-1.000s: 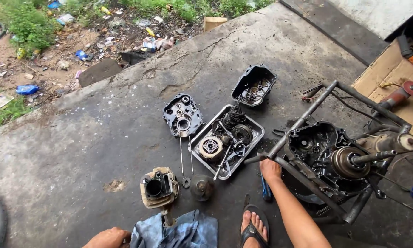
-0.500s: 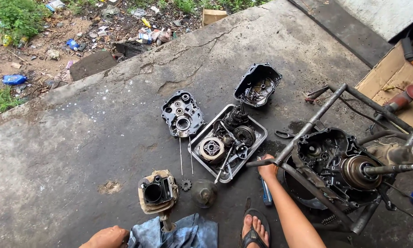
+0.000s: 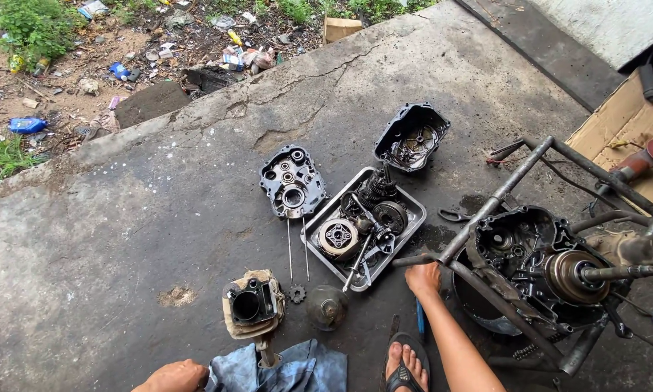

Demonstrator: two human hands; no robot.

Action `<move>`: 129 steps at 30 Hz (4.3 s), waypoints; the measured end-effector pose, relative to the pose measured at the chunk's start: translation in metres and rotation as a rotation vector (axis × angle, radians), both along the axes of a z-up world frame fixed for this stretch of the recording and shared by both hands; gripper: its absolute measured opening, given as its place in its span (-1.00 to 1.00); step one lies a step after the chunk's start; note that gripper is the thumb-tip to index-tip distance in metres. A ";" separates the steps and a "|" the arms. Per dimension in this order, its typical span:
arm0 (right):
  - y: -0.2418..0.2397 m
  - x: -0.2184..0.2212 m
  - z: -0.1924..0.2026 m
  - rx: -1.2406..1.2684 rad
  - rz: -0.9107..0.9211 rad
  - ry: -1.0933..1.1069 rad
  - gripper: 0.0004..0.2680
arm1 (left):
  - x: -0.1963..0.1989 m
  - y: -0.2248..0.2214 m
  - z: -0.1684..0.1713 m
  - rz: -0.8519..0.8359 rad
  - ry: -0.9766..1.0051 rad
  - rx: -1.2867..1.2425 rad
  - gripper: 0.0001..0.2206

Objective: Repairing motorcycle engine components by scraping off old gasket material from a cylinder head.

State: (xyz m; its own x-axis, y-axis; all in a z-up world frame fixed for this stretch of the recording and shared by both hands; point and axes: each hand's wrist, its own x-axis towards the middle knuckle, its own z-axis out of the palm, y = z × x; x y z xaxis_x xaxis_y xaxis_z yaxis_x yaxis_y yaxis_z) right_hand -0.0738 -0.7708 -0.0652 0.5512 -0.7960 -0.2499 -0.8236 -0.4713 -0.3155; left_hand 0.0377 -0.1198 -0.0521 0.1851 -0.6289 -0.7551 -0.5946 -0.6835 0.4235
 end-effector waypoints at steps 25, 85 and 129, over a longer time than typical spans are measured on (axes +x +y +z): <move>0.008 -0.042 -0.034 -0.095 0.428 -0.170 -0.89 | -0.008 -0.044 0.069 -0.028 -0.035 0.085 -0.78; 0.042 -0.127 0.233 -0.342 0.289 -0.099 -0.45 | -0.042 -0.092 0.110 -0.110 -0.172 0.117 -0.64; 0.242 0.072 0.128 1.267 0.309 -0.550 -0.72 | -0.117 -0.186 0.044 1.465 -0.269 -0.318 -0.27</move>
State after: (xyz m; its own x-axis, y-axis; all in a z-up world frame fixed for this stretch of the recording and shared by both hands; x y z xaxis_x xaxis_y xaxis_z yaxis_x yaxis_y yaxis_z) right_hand -0.0021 -0.5287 0.0631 0.9191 -0.0288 -0.3930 -0.3762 0.2327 -0.8968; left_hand -0.0794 -0.3054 -0.0084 0.8762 0.1003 -0.4713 0.4240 -0.6252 0.6553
